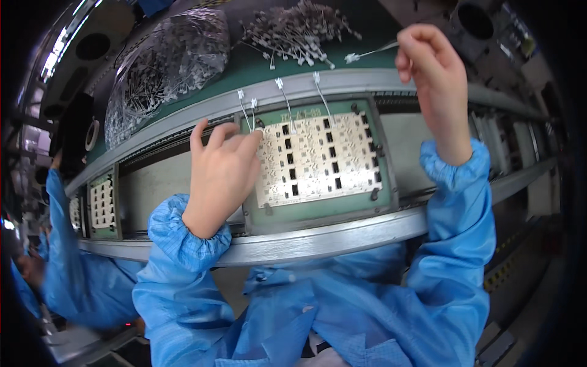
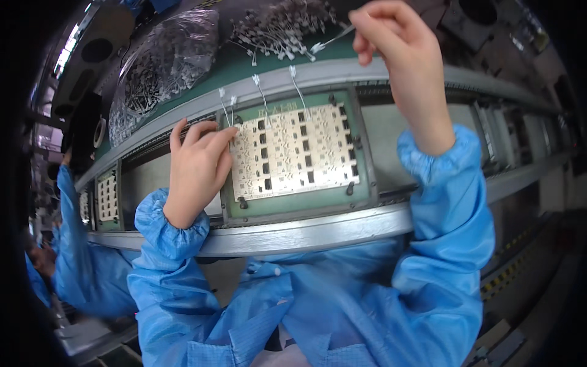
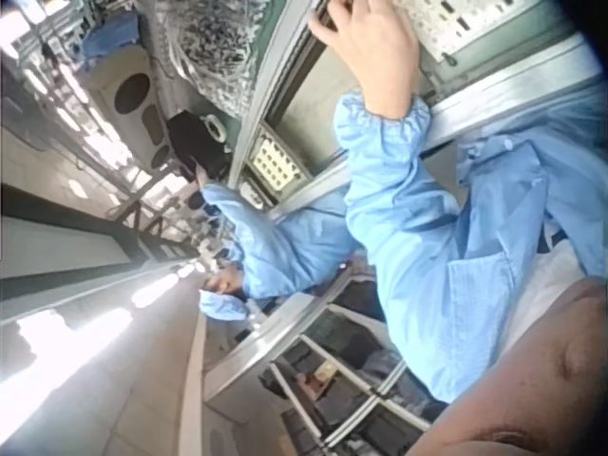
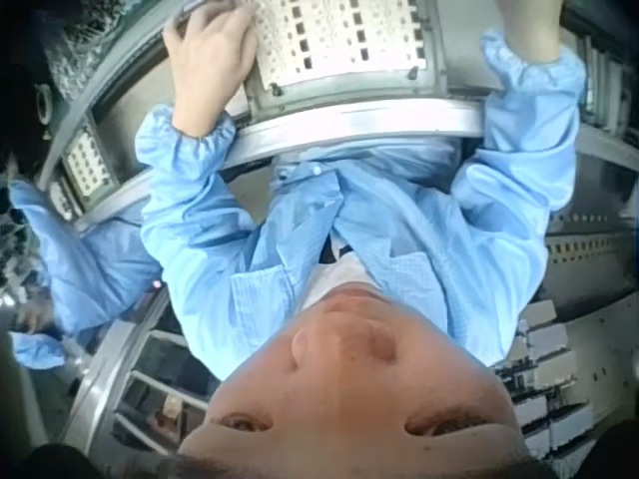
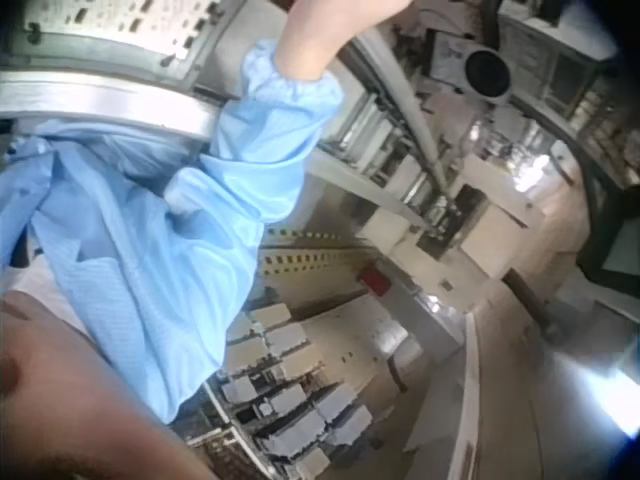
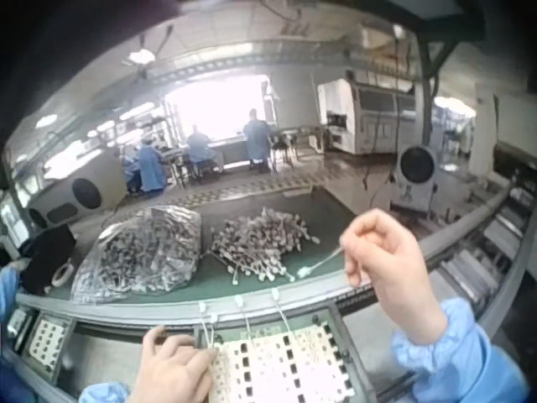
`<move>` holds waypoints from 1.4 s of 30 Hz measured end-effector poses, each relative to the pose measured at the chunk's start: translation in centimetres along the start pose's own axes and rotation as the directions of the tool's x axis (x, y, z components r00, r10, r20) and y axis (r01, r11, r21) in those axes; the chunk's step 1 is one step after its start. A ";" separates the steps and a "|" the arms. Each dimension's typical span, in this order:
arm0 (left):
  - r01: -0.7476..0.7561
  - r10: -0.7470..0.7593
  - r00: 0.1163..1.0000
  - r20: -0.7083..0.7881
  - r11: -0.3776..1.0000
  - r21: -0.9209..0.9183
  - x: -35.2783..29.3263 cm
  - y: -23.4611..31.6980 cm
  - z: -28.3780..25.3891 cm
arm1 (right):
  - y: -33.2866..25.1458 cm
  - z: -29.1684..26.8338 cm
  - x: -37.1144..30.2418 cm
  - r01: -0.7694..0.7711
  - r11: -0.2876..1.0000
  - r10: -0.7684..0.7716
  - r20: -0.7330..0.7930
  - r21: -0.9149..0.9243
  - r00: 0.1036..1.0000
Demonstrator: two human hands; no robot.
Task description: Picking and placing small electronic components onto a printed circuit board on an assembly line.
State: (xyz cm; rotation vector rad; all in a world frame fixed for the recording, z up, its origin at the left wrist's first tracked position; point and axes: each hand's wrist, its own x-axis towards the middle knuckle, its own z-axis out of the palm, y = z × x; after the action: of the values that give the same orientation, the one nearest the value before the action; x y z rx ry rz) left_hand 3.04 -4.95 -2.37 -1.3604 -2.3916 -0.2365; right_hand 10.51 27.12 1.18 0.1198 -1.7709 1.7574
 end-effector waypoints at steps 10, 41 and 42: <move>-0.036 0.040 0.999 0.037 0.992 -0.121 0.3 -0.9 0.0 | -0.1 1.0 -3.0 -0.159 0.984 0.162 0.030 -0.086 0.986; 0.064 -0.075 0.993 -0.087 0.991 -0.121 17.6 -9.9 8.2 | 3.7 10.6 -5.0 0.272 0.753 -0.044 0.366 -0.600 0.929; 0.134 -0.135 0.991 -0.011 0.989 -0.054 17.0 -9.5 9.3 | 4.6 10.2 -5.2 0.325 0.712 -0.056 0.412 -0.622 0.910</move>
State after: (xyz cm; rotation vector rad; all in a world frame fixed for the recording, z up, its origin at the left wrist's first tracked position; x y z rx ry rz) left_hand -15.14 6.62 -3.63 -1.2166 -2.4844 -0.3476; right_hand 8.73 16.27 -4.38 0.3268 -2.4697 0.8673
